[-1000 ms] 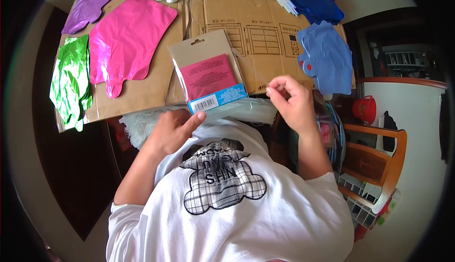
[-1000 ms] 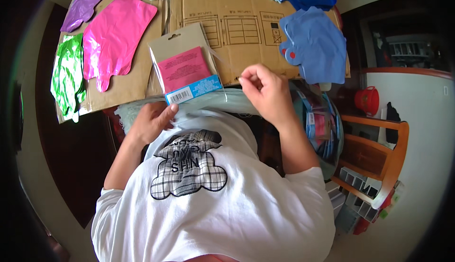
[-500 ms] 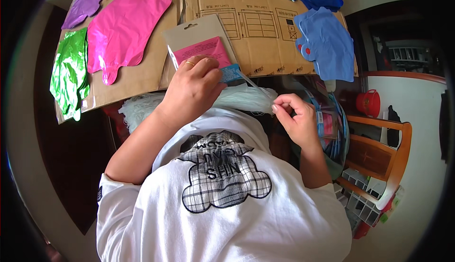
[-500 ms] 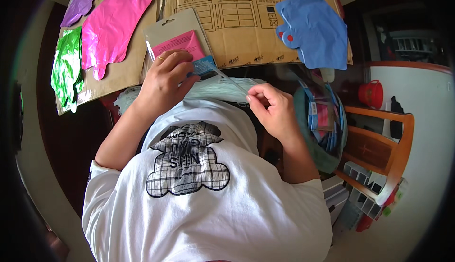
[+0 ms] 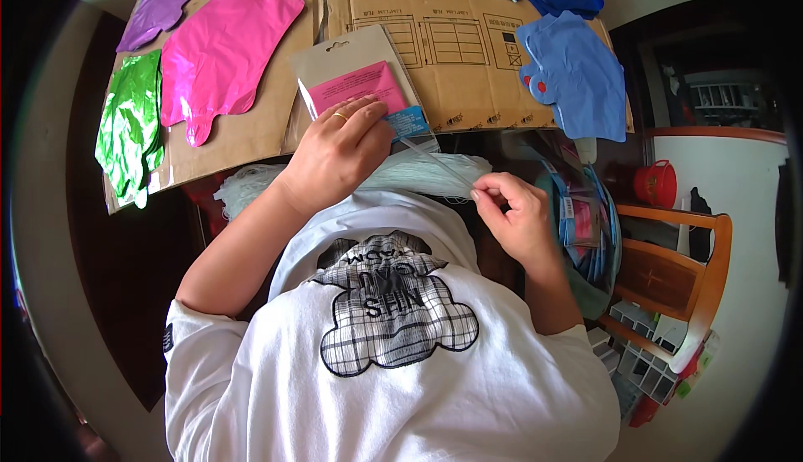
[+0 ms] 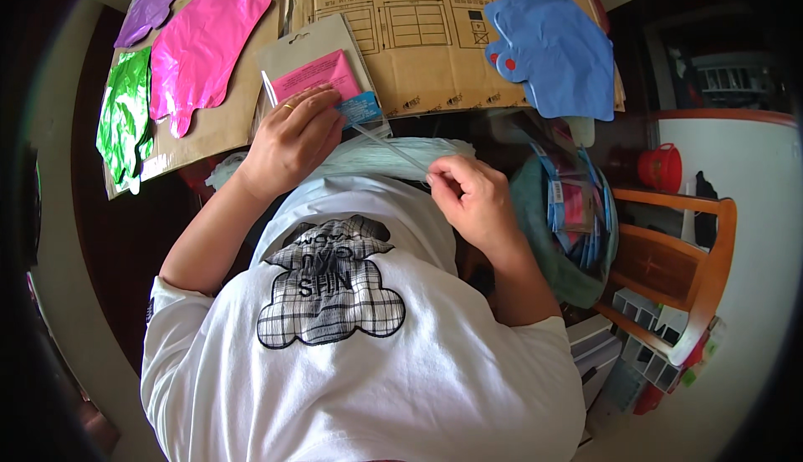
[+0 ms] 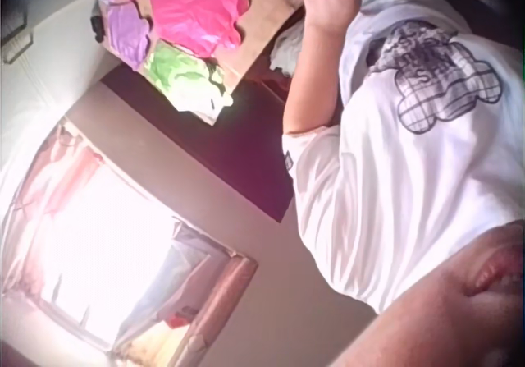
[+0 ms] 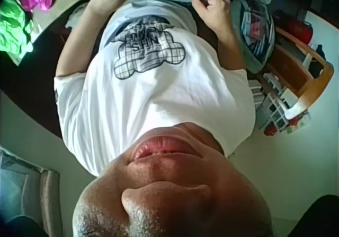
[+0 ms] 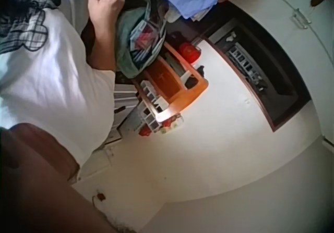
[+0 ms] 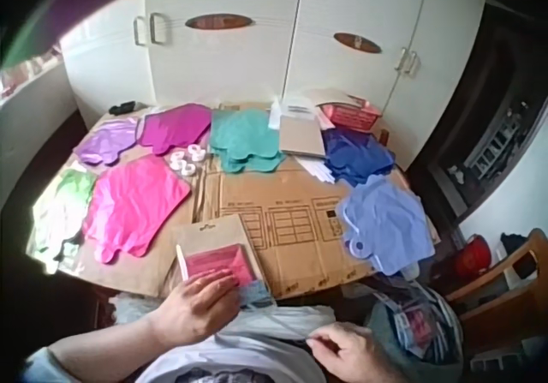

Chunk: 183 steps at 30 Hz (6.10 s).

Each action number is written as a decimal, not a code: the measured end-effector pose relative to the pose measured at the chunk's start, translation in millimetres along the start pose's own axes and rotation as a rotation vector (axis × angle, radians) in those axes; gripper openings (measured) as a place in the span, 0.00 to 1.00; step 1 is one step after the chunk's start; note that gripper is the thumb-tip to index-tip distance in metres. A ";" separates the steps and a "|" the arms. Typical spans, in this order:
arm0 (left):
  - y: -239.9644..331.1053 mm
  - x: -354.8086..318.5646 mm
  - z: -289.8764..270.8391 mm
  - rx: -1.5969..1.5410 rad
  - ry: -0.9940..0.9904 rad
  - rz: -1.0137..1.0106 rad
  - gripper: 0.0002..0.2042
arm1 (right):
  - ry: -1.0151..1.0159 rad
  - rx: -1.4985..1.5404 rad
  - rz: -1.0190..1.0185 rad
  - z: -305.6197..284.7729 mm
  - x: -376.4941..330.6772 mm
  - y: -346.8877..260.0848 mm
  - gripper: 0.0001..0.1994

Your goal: Folding colorful foil balloons and placing them into retail plastic packaging with cardboard headers.

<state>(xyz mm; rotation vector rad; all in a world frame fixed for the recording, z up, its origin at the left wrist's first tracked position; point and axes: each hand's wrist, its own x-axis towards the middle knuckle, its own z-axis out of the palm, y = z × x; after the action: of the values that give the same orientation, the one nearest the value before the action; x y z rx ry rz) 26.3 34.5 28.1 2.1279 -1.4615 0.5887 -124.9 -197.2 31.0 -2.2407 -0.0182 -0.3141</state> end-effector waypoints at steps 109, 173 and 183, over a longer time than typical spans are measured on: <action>-20.2 21.9 25.6 -0.377 -0.060 -0.123 0.13 | -0.046 -0.321 -0.317 10.6 83.6 18.2 0.11; -17.2 20.5 23.5 -0.502 -0.126 -0.127 0.14 | -0.643 0.333 -0.291 11.3 35.2 -24.6 0.09; -18.4 18.1 26.1 -0.486 -0.101 -0.126 0.13 | -0.223 0.028 -0.048 0.8 25.9 -10.2 0.20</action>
<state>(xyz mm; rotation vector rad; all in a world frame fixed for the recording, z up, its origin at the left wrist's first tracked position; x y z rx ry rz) 51.6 11.0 15.6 1.8614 -1.3423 0.0650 -100.9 -192.5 44.2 -2.2395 -0.1935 -0.0872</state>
